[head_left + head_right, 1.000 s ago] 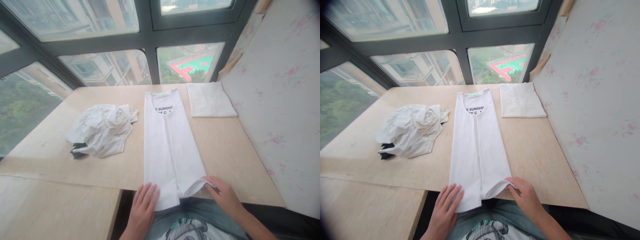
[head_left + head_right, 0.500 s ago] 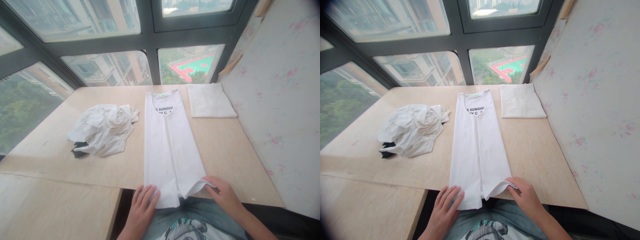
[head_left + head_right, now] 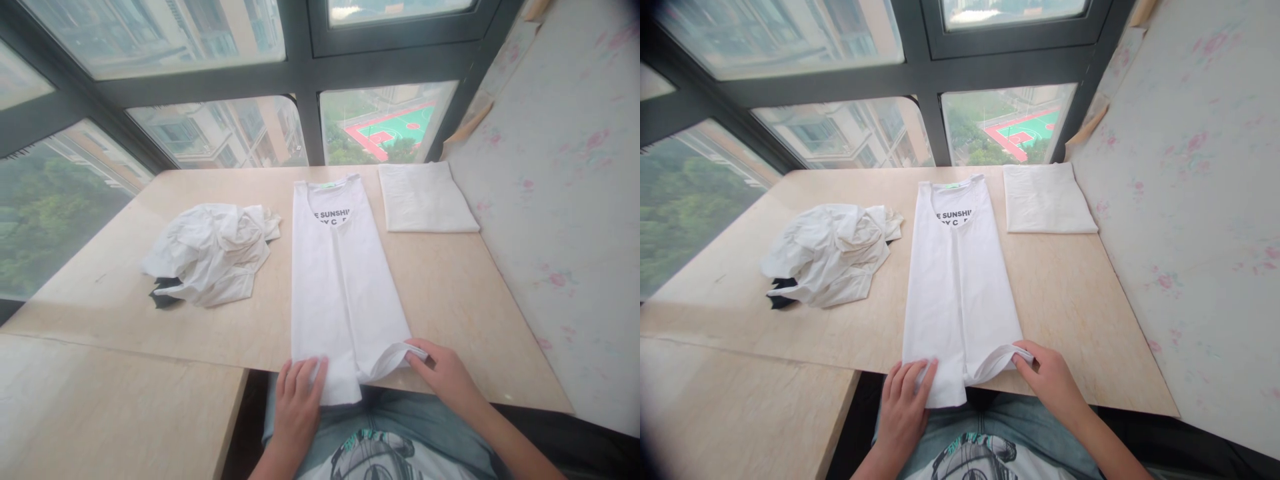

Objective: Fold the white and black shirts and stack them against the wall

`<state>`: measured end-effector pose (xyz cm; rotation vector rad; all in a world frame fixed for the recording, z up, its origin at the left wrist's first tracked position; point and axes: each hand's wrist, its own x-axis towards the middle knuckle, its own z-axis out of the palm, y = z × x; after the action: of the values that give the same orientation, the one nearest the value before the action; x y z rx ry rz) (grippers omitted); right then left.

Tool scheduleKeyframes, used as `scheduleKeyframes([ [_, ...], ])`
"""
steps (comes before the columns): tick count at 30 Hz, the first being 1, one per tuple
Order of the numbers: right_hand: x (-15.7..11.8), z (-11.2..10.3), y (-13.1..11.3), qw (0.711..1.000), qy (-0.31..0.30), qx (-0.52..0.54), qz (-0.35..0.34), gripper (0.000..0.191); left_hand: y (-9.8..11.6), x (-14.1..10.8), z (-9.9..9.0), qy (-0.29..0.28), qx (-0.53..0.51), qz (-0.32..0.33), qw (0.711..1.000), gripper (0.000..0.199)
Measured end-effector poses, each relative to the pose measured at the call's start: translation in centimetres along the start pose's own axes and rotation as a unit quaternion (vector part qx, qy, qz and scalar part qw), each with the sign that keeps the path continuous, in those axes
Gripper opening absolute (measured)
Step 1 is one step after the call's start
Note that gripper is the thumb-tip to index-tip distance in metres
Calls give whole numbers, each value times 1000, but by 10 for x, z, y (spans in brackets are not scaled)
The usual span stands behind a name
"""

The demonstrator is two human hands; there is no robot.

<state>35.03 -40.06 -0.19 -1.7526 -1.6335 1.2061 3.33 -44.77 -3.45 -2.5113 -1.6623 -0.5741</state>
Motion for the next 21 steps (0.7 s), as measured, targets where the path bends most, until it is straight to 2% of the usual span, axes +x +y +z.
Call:
scheduleKeyframes([
  [7, -3, 2, 2, 1000, 2, -2, -12, 38, 7, 12, 6, -17, 47, -46, 998, 60],
  [13, -5, 0, 5, 1000, -13, 8, -20, 39, 7, 7, -11, -15, -4, -28, 999, 58],
  [17, -6, -5, 8, 999, -9, 4, -35, 32, -5, 3, -27, 26, -48, 18, 998, 49],
  [21, -9, -11, 10, 996, -31, -4, -86, 30, -25, 3, -39, 58, -88, 50, 993, 39],
])
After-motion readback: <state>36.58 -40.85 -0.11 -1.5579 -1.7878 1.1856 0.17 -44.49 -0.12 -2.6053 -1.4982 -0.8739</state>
